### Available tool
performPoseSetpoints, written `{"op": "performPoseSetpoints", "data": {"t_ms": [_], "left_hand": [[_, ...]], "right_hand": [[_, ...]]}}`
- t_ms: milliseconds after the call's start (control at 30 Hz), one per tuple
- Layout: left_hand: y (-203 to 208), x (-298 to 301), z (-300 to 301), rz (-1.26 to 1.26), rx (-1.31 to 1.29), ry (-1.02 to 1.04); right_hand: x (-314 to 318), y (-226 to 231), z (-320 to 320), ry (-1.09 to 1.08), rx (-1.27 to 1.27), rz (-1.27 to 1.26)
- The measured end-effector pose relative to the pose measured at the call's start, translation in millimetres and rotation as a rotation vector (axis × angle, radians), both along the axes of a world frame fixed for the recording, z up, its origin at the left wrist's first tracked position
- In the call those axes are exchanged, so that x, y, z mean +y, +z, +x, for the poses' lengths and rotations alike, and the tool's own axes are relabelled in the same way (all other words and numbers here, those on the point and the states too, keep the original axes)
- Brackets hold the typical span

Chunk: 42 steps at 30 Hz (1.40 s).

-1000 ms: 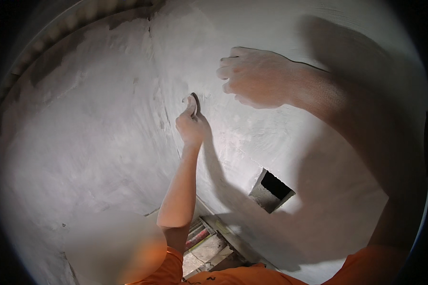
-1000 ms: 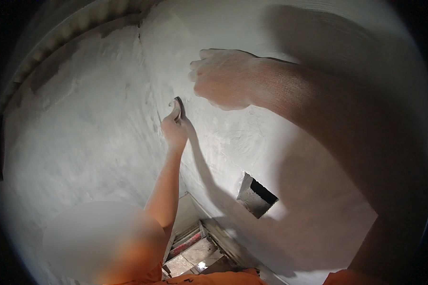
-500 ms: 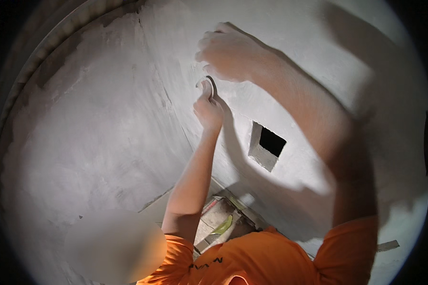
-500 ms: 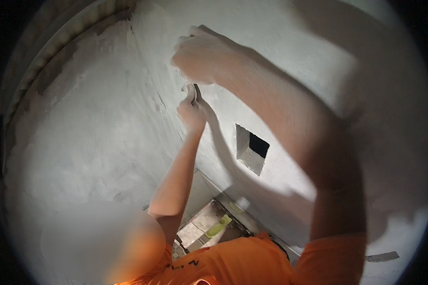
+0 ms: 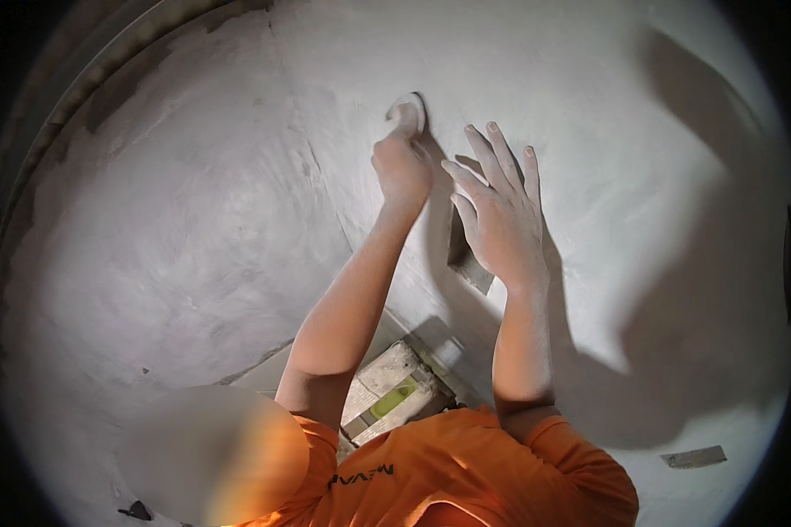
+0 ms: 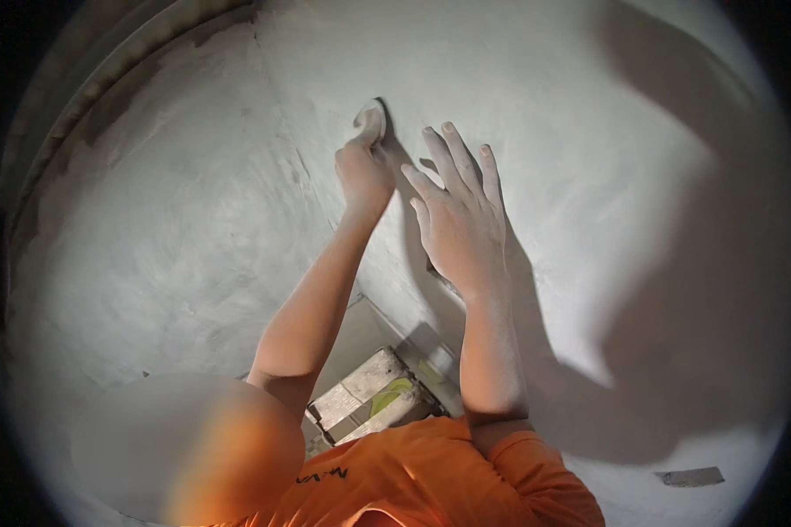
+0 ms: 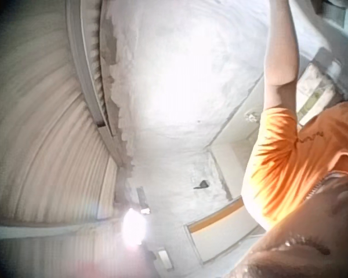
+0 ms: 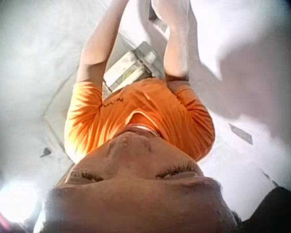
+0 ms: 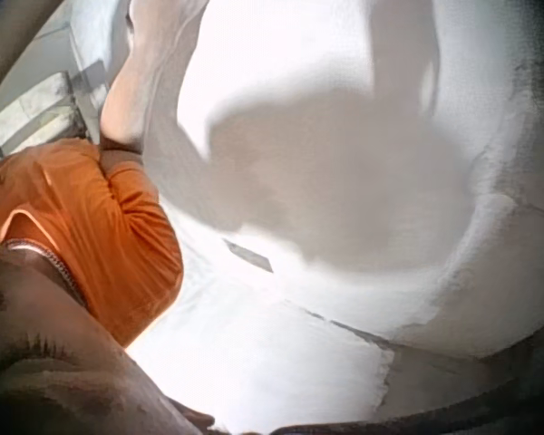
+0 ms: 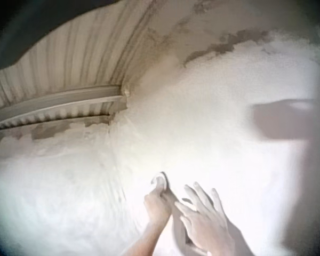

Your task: The person sands the surface of a white wall around a rectangular opening using a piece of sandpaper held by hand. The person also climbs up and down a wooden ladder to reach different sections of the wall.

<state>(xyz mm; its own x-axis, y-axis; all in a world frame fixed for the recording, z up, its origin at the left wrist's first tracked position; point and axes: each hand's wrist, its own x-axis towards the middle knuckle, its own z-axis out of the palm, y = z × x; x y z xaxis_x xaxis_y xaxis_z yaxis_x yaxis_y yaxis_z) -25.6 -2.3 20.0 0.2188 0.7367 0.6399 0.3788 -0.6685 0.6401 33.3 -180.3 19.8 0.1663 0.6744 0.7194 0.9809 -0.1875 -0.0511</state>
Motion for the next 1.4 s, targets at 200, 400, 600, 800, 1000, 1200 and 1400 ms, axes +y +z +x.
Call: {"op": "performPoseSetpoints", "data": {"t_ms": [200,400,600,800,1000,1200,1400], "left_hand": [[-37.4,52.4,-16.1,-0.046,-0.131,0.064],[8.7,-17.4,0.1,0.152,-0.061,-0.16],[29.2,19.9,-12.4,0.353,0.273,-0.023],[44.6,16.6,-6.8,0.599,0.075,-0.078],[74.0,-5.2,5.0,0.832,0.013,-0.065],[70.4,-36.3,5.3,0.905,0.013,-0.157],[65.0,-1.3,4.0,0.868,0.004,-0.154]], "right_hand": [[-10.3,-6.6,-7.9,0.06,0.059,-0.006],[-20.4,-10.4,10.3,0.213,0.117,0.103],[-18.6,-15.6,17.0,0.361,0.218,0.323],[-39.9,18.0,11.6,0.248,0.097,0.462],[-76.4,29.3,10.1,-0.146,0.013,0.437],[-80.5,24.1,10.9,-0.107,0.002,0.431],[-55.6,34.0,16.8,-0.266,-0.236,0.265]]}}
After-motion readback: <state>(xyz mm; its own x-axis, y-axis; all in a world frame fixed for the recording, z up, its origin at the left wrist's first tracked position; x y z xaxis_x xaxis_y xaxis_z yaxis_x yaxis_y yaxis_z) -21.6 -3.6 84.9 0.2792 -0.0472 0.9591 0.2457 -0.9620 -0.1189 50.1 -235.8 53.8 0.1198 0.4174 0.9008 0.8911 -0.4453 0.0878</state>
